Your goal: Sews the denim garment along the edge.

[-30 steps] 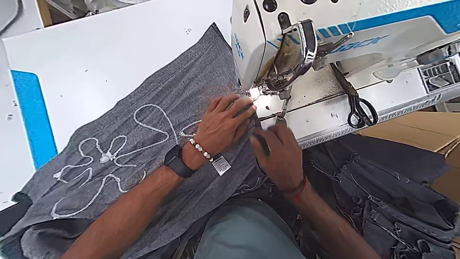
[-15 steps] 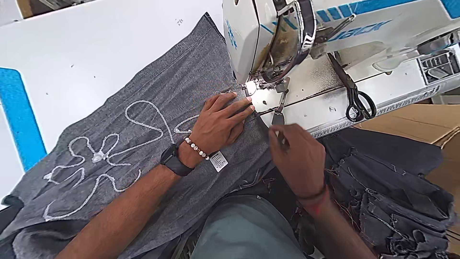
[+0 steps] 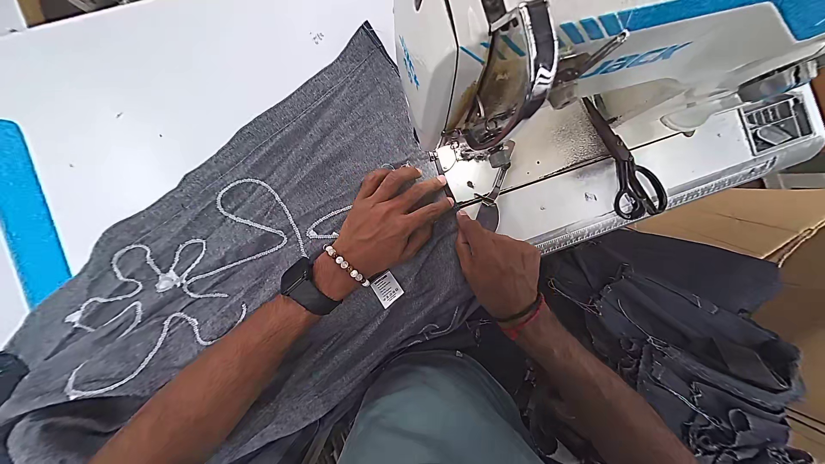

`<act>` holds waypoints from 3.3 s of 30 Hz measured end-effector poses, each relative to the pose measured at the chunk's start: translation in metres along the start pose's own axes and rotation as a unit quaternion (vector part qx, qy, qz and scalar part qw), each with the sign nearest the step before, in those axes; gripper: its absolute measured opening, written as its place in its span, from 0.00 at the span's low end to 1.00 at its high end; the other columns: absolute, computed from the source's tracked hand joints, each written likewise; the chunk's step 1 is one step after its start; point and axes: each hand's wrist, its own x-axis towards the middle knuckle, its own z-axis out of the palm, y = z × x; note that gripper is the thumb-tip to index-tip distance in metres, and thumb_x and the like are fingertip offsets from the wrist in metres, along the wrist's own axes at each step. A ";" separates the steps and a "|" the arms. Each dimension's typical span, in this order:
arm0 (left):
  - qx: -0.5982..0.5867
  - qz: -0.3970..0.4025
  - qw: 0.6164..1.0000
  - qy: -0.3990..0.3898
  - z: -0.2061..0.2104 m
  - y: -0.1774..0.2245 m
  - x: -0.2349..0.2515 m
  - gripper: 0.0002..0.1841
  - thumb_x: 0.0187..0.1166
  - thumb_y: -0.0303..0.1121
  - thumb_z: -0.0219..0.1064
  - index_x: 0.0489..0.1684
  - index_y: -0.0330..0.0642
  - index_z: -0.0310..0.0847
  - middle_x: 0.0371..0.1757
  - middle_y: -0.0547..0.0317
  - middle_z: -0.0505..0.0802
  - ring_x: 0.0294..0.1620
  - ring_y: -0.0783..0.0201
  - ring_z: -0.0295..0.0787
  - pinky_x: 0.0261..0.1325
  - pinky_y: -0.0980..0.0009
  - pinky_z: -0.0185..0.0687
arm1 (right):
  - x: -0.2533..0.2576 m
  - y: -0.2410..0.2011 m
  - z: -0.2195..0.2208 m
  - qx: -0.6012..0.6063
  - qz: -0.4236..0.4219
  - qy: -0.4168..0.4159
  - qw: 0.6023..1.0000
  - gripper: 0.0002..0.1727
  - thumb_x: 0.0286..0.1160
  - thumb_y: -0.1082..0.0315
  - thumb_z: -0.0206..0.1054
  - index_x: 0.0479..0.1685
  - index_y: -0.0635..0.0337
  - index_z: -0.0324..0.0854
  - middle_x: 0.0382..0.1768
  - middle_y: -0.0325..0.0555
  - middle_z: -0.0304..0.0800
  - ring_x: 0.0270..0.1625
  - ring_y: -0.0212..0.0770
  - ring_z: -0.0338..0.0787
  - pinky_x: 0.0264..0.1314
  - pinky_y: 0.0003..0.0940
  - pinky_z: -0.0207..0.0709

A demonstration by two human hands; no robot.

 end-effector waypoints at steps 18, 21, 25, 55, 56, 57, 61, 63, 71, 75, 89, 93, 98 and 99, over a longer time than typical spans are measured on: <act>0.052 0.104 0.993 0.032 -0.021 -0.095 0.042 0.16 0.87 0.44 0.56 0.58 0.62 0.92 0.69 0.59 0.90 0.78 0.46 0.74 0.80 0.45 0.56 | 0.077 -0.019 0.007 -0.043 0.022 -0.076 0.996 0.20 0.88 0.57 0.54 0.66 0.47 0.88 0.13 0.42 0.79 0.16 0.48 0.81 0.16 0.42 0.64; 0.118 -0.031 0.992 -0.041 -0.046 -0.038 0.025 0.17 0.89 0.38 0.56 0.66 0.53 0.87 0.74 0.51 0.86 0.80 0.40 0.73 0.80 0.39 0.60 | 0.070 -0.019 0.014 -0.027 0.024 -0.045 0.998 0.20 0.88 0.59 0.55 0.70 0.49 0.86 0.17 0.42 0.82 0.17 0.48 0.82 0.15 0.41 0.66; 0.089 -0.330 0.938 -0.061 -0.057 0.059 -0.043 0.33 0.86 0.55 0.45 0.84 0.47 0.73 0.86 0.48 0.77 0.85 0.39 0.69 0.79 0.36 0.64 | 0.060 -0.017 0.006 0.066 0.096 -0.016 0.993 0.15 0.85 0.56 0.62 0.59 0.54 0.86 0.30 0.45 0.90 0.25 0.48 0.88 0.19 0.46 0.75; 0.140 -0.620 0.772 -0.023 -0.067 0.014 -0.160 0.42 0.84 0.72 0.34 0.96 0.62 0.52 0.95 0.44 0.59 0.92 0.23 0.46 0.72 0.07 0.33 | 0.024 -0.009 0.022 0.026 0.019 0.010 0.999 0.22 0.88 0.49 0.54 0.77 0.32 0.81 0.58 0.52 0.84 0.61 0.55 0.81 0.61 0.56 0.69; 0.136 -0.618 0.774 -0.020 -0.060 -0.003 -0.169 0.43 0.84 0.73 0.32 0.97 0.64 0.48 0.96 0.44 0.57 0.92 0.22 0.43 0.71 0.07 0.35 | 0.019 -0.006 0.022 0.030 0.017 -0.002 0.999 0.25 0.88 0.45 0.52 0.80 0.30 0.78 0.67 0.52 0.82 0.68 0.56 0.79 0.68 0.58 0.67; 0.144 -0.602 0.785 -0.014 -0.058 -0.023 -0.174 0.42 0.83 0.73 0.31 0.97 0.66 0.48 0.96 0.44 0.56 0.93 0.23 0.43 0.71 0.07 0.36 | 0.016 -0.006 0.022 0.031 0.013 -0.021 0.999 0.28 0.88 0.40 0.49 0.84 0.30 0.73 0.75 0.53 0.78 0.74 0.57 0.76 0.74 0.61 0.63; 0.157 -0.472 0.866 -0.043 -0.082 -0.112 -0.176 0.47 0.78 0.77 0.31 0.97 0.65 0.46 0.96 0.46 0.55 0.92 0.23 0.45 0.68 0.09 0.47 | 0.008 -0.012 0.019 0.002 -0.010 -0.070 0.998 0.41 0.83 0.28 0.41 0.94 0.32 0.58 0.92 0.53 0.57 0.87 0.61 0.63 0.84 0.68 0.52; 0.136 -0.464 0.871 -0.091 -0.096 -0.139 -0.163 0.55 0.70 0.83 0.44 0.98 0.60 0.44 0.97 0.42 0.51 0.91 0.20 0.42 0.69 0.08 0.47 | 0.003 -0.016 0.021 -0.002 -0.017 -0.068 0.998 0.43 0.82 0.27 0.41 0.95 0.36 0.57 0.93 0.56 0.56 0.90 0.64 0.59 0.86 0.72 0.48; 0.037 -0.513 0.842 -0.164 -0.113 -0.151 -0.118 0.62 0.58 0.75 0.74 0.98 0.69 0.41 0.94 0.33 0.54 0.89 0.17 0.48 0.72 0.12 0.51 | -0.002 -0.010 0.026 -0.026 -0.049 -0.039 0.998 0.43 0.84 0.29 0.39 0.95 0.39 0.57 0.94 0.53 0.54 0.95 0.58 0.53 0.89 0.68 0.46; 0.062 -0.512 0.852 -0.090 -0.113 -0.121 -0.122 0.61 0.62 0.67 0.78 0.98 0.63 0.43 0.93 0.31 0.56 0.87 0.16 0.52 0.70 0.09 0.46 | -0.006 -0.006 0.026 -0.032 -0.055 -0.041 0.997 0.41 0.85 0.30 0.37 0.95 0.36 0.58 0.95 0.51 0.53 0.95 0.56 0.52 0.90 0.65 0.45; -0.036 -0.075 0.994 0.077 0.003 -0.009 0.012 0.16 0.85 0.35 0.58 0.63 0.47 0.89 0.74 0.60 0.89 0.84 0.55 0.75 0.86 0.53 0.67 | 0.011 0.033 -0.020 0.134 -0.024 -0.009 0.991 0.20 0.86 0.52 0.62 0.64 0.51 0.89 0.69 0.47 0.88 0.72 0.49 0.86 0.72 0.52 0.81; -0.010 -0.059 0.997 0.052 0.008 -0.019 0.007 0.21 0.89 0.41 0.53 0.73 0.52 0.85 0.79 0.65 0.85 0.87 0.59 0.70 0.90 0.57 0.61 | 0.029 0.087 -0.037 0.133 -0.004 0.006 0.991 0.19 0.76 0.74 0.62 0.61 0.52 0.90 0.61 0.57 0.88 0.59 0.57 0.89 0.56 0.56 0.84; -0.030 -0.066 0.997 0.034 0.006 -0.021 0.009 0.22 0.88 0.41 0.52 0.77 0.53 0.83 0.82 0.66 0.83 0.89 0.58 0.67 0.92 0.54 0.57 | 0.055 0.066 -0.013 0.132 -0.045 -0.023 0.990 0.13 0.79 0.61 0.71 0.59 0.46 0.92 0.52 0.52 0.88 0.53 0.54 0.88 0.49 0.52 0.83; -0.034 -0.066 0.997 0.032 0.006 -0.022 0.009 0.23 0.88 0.41 0.52 0.77 0.53 0.82 0.82 0.66 0.83 0.89 0.58 0.67 0.93 0.53 0.57 | 0.057 0.055 -0.006 0.133 -0.050 -0.007 0.990 0.13 0.79 0.61 0.71 0.58 0.47 0.93 0.51 0.51 0.88 0.53 0.54 0.87 0.49 0.51 0.83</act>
